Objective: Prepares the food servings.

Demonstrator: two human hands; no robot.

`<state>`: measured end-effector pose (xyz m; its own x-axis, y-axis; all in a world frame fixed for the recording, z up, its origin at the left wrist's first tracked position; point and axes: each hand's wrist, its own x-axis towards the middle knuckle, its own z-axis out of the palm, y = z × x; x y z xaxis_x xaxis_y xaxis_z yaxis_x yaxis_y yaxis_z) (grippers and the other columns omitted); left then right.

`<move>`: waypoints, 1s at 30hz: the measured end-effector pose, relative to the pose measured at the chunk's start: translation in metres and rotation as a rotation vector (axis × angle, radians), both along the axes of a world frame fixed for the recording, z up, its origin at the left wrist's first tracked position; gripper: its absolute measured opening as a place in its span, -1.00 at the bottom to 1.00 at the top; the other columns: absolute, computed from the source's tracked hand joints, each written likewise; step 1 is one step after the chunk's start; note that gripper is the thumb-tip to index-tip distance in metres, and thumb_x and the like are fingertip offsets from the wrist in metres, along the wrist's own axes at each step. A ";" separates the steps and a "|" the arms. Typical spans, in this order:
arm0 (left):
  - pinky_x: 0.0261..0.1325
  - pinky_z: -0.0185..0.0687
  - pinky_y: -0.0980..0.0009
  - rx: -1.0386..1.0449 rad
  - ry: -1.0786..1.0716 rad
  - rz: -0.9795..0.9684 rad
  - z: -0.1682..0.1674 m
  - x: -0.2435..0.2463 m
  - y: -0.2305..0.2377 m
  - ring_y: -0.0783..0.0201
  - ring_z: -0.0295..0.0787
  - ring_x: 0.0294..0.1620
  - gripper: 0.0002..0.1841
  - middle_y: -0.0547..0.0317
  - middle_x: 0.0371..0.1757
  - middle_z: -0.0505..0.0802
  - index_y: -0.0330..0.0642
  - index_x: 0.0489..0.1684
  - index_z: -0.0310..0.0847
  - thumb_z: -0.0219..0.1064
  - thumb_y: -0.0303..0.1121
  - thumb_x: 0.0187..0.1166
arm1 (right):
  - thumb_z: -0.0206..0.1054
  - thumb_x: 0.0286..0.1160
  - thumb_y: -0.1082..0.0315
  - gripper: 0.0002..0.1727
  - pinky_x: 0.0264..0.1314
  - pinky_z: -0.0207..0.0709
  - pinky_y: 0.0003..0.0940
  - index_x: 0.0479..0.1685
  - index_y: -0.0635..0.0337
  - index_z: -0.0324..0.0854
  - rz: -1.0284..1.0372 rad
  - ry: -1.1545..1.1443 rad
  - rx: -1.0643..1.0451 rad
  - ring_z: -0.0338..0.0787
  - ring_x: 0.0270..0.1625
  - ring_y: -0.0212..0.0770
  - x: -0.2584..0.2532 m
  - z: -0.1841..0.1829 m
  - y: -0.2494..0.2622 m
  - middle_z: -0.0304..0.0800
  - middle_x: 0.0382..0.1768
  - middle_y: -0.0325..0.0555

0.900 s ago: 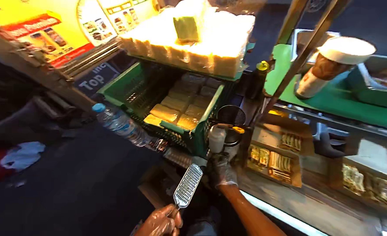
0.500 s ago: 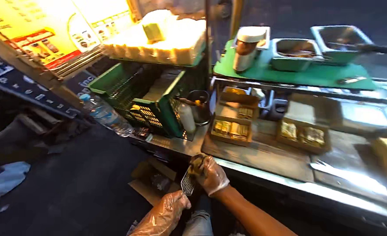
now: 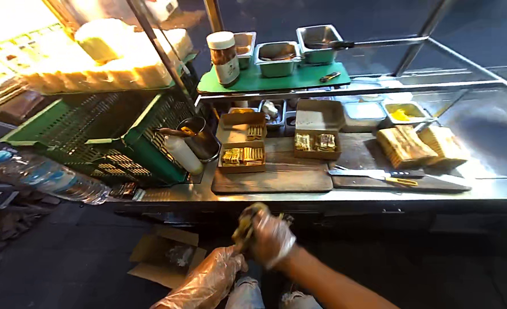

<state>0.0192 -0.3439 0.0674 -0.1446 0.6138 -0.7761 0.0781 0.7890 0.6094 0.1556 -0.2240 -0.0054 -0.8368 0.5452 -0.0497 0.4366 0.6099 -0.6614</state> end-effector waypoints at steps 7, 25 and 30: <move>-0.07 0.66 0.01 0.041 0.437 -0.534 0.002 -0.021 -0.010 0.04 0.76 -0.21 -0.73 -0.03 -0.25 0.80 -0.15 0.02 0.73 0.14 -0.23 0.77 | 0.35 0.53 0.23 -0.56 0.51 0.51 0.25 0.39 0.10 0.67 -0.164 -0.401 -0.248 0.67 0.46 0.16 0.018 -0.030 0.074 0.66 0.43 0.12; -0.06 0.76 -0.20 -0.049 0.861 -1.001 -0.034 -0.174 0.016 -0.17 0.88 0.01 -0.72 -0.08 -0.02 0.88 -0.06 0.15 0.70 0.15 -0.22 0.68 | 0.40 0.40 0.18 -0.49 0.17 0.63 0.44 0.40 0.01 0.65 0.177 -0.526 -0.306 0.75 0.31 0.29 -0.135 -0.026 0.024 0.59 0.49 0.16; -0.01 0.69 -0.34 -0.032 0.744 -0.993 -0.018 -0.219 0.017 -0.35 0.85 0.01 -0.68 -0.27 0.01 0.88 -0.17 0.26 0.69 0.10 -0.31 0.73 | 0.29 0.50 0.06 -0.56 0.45 0.56 0.23 0.33 -0.12 0.73 -0.096 -0.575 -0.393 0.71 0.43 0.04 -0.115 -0.041 0.067 0.74 0.37 -0.03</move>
